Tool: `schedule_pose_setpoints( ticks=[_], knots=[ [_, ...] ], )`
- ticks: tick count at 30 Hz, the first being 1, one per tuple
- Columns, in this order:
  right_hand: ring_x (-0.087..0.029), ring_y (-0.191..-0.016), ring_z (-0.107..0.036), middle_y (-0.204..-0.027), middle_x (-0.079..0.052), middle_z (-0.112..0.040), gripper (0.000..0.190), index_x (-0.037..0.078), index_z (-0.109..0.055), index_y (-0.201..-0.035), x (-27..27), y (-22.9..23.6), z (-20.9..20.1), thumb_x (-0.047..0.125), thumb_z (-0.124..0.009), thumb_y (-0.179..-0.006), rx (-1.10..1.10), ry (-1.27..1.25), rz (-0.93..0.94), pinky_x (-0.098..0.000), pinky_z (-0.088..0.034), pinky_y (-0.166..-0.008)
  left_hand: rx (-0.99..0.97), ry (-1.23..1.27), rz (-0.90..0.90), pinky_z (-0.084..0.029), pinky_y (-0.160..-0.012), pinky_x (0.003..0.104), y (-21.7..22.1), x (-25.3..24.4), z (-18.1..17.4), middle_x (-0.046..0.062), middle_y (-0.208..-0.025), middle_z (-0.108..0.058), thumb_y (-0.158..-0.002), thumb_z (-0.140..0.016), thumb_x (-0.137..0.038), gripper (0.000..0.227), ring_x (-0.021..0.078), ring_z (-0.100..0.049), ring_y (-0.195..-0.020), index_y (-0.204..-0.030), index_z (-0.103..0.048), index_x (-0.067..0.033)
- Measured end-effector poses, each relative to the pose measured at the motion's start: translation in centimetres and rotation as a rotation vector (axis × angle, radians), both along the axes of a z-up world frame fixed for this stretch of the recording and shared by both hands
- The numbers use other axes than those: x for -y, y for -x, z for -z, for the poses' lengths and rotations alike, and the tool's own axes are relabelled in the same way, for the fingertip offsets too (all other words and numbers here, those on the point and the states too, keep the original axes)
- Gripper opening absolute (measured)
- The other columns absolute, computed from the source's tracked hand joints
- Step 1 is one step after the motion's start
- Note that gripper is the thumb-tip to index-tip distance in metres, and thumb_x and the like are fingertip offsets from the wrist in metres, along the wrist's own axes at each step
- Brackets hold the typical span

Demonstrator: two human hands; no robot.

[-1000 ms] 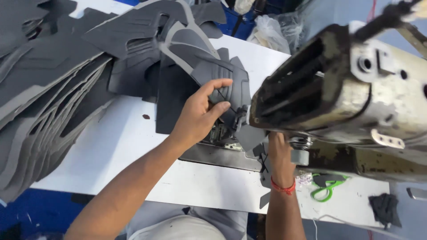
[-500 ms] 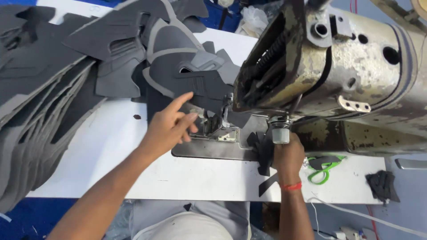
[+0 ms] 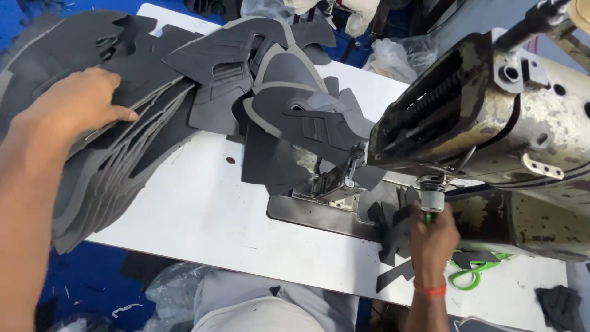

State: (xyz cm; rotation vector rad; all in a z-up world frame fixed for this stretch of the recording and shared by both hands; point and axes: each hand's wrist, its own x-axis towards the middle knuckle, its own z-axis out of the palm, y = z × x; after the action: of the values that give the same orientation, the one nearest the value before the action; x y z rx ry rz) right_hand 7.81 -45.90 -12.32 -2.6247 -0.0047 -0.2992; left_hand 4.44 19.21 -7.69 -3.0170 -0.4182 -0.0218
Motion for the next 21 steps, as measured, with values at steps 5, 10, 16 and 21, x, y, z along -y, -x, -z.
schedule_pose_setpoints(
  ticks=[5,10,16,21],
  knots=[
    [-0.016,-0.082,-0.064,-0.098,-0.010,-0.070,0.029,-0.002,-0.064,-0.128,-1.9,2.9,-4.4,0.007,-0.068,-0.101,0.216,-0.281,-0.022,-0.0296,-0.048,-0.071,-0.235,0.131,-0.150,-0.055,-0.097,0.050,-2.8,-2.3,-0.4,0.025,-0.124,-0.070,-0.075,-0.090,-0.055,0.079,0.0433,-0.067,-0.116,-0.126,-0.070,0.0011],
    [-0.008,-0.055,-0.043,-0.068,-0.001,-0.053,0.015,-0.003,-0.070,-0.103,-0.4,5.4,-1.3,0.011,-0.075,-0.100,-0.222,-0.917,0.244,-0.0253,-0.028,-0.048,-0.175,0.195,-0.254,-0.052,-0.097,0.057,-4.7,-8.1,3.1,0.026,-0.131,-0.068,-0.071,-0.086,-0.054,0.089,0.0474,-0.065,-0.118,-0.144,-0.063,-0.0072],
    [-0.007,-0.050,-0.043,-0.070,0.002,-0.055,0.014,0.000,-0.064,-0.106,-0.5,7.4,0.0,0.008,-0.070,-0.096,-0.378,-1.249,0.177,-0.0248,-0.030,-0.043,-0.188,0.081,-0.294,-0.052,-0.093,0.058,-5.0,-3.7,-1.4,0.032,-0.138,-0.056,-0.056,-0.100,-0.052,0.098,0.0504,-0.056,-0.123,-0.134,-0.066,-0.0044],
    [-0.006,-0.051,-0.043,-0.073,0.001,-0.060,0.028,0.006,-0.068,-0.117,-2.1,8.3,-1.2,0.005,-0.066,-0.089,-0.524,-1.209,0.157,-0.0240,-0.032,-0.045,0.033,0.058,-0.138,-0.053,-0.094,0.054,-3.6,-5.0,-1.8,0.032,-0.130,-0.061,-0.059,-0.099,-0.053,0.099,0.0480,-0.061,-0.119,-0.133,-0.063,0.0032]
  ],
)
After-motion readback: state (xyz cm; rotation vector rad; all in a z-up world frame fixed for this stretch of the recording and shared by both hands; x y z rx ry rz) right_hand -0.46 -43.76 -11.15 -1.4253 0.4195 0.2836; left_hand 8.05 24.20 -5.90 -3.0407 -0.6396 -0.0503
